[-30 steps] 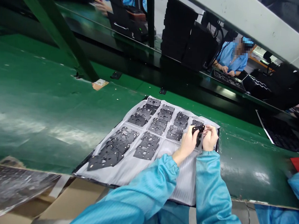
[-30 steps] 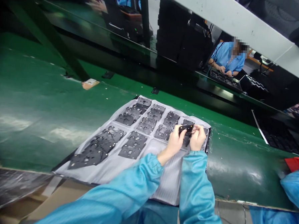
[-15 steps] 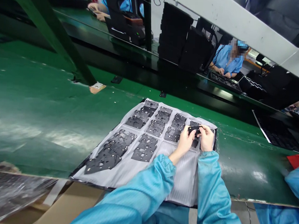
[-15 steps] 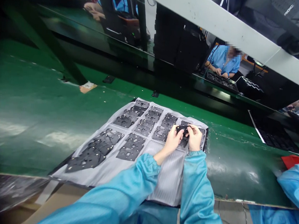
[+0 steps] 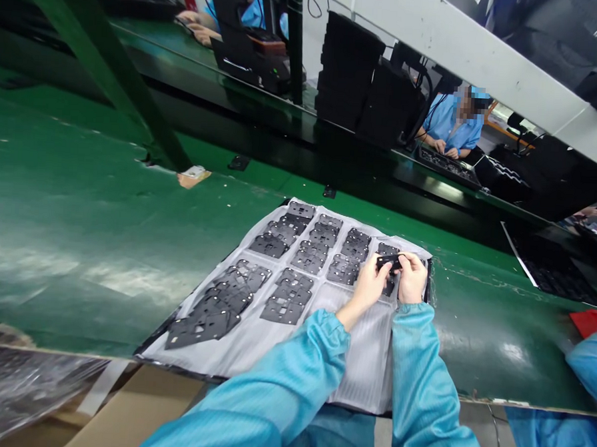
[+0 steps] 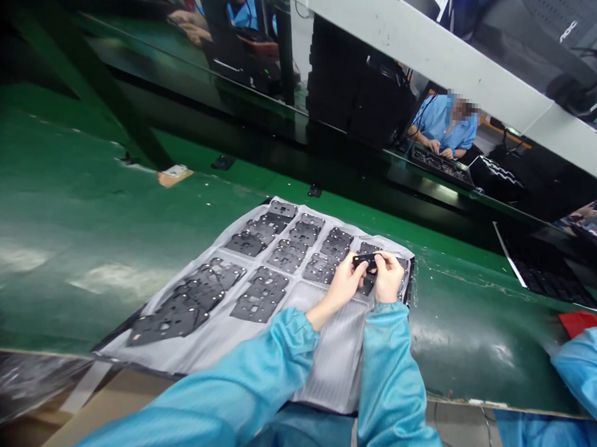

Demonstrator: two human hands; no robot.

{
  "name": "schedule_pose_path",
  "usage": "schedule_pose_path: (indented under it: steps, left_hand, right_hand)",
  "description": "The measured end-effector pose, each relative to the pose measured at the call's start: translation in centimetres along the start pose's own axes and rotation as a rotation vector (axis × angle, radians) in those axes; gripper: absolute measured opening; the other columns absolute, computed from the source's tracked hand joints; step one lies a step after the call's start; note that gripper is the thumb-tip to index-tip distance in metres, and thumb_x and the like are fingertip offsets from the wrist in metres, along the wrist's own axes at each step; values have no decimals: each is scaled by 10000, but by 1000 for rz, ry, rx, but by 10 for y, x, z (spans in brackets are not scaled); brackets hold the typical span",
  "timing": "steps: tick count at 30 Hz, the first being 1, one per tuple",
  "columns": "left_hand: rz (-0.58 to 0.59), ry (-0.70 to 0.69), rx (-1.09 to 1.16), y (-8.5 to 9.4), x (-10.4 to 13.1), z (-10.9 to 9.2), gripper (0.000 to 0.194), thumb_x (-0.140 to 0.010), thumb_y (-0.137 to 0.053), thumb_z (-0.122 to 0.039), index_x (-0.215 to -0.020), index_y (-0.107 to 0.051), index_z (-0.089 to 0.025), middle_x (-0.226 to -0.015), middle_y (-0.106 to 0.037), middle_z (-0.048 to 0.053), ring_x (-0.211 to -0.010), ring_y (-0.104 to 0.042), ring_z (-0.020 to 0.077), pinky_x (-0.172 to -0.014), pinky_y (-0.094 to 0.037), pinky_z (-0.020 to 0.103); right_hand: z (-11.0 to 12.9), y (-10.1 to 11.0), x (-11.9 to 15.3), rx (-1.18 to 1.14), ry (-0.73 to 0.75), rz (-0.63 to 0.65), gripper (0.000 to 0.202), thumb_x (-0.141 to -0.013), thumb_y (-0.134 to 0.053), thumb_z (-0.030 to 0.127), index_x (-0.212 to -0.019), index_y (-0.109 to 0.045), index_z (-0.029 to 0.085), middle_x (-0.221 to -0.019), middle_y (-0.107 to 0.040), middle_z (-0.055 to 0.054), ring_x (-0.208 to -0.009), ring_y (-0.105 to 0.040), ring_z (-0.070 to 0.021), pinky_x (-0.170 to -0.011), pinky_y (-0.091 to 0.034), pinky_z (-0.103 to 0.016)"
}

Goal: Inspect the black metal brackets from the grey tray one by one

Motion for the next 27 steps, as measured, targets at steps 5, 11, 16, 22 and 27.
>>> schedule_pose_path:
  steps: [5, 11, 16, 22, 27]
  left_hand:
    - [40, 84, 274, -3, -5, 1, 369, -807, -607, -388, -1082, -506, -164, -810, -620, 24, -547, -614, 102, -432, -444, 171]
    - [-53, 210, 454, 4, -10, 8, 331, -760, -616, -373, -986, -587, -133, -617, -550, -20, -398, -501, 67, -360, -359, 163]
    - [-108, 260, 525, 9, -10, 11, 315, -714, -649, -343, -936, -623, -121, -588, -526, -30, -378, -439, 42, -359, -290, 159]
    - [-119, 290, 551, 9, -9, 10, 352, -693, -662, -333, -950, -648, -92, -558, -516, -27, -381, -433, 46, -370, -271, 169]
    - [-139, 296, 572, 11, -9, 9, 340, -685, -642, -299, -946, -663, -82, -564, -527, -21, -360, -410, 39, -364, -236, 179]
  right_hand:
    - [-1, 5, -1, 33, 43, -89, 236, -712, -648, 359, -793, -654, 137, -774, -642, -34, -639, -569, -136, -489, -444, -218]
    - [-6, -3, 1, -11, 13, -13, 260, -716, -668, 380, -823, -651, 144, -797, -626, -26, -647, -562, -129, -460, -434, -202]
    - [-6, -9, 4, -31, 5, 18, 248, -724, -670, 371, -838, -640, 153, -807, -622, -20, -638, -550, -118, -447, -432, -188]
    - [-6, -9, 3, -38, -21, 3, 242, -721, -660, 368, -821, -624, 151, -784, -614, -4, -554, -508, -84, -401, -384, -177]
    - [-9, -12, 5, -55, -68, 7, 236, -725, -662, 374, -815, -590, 167, -670, -564, 47, -389, -401, -34, -333, -301, -171]
Point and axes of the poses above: each hand's wrist, its own x-axis away from the middle knuckle, its own y-axis out of the back of the hand, z = x × y, the point moved 6 cm from there along -x, towards the middle knuckle
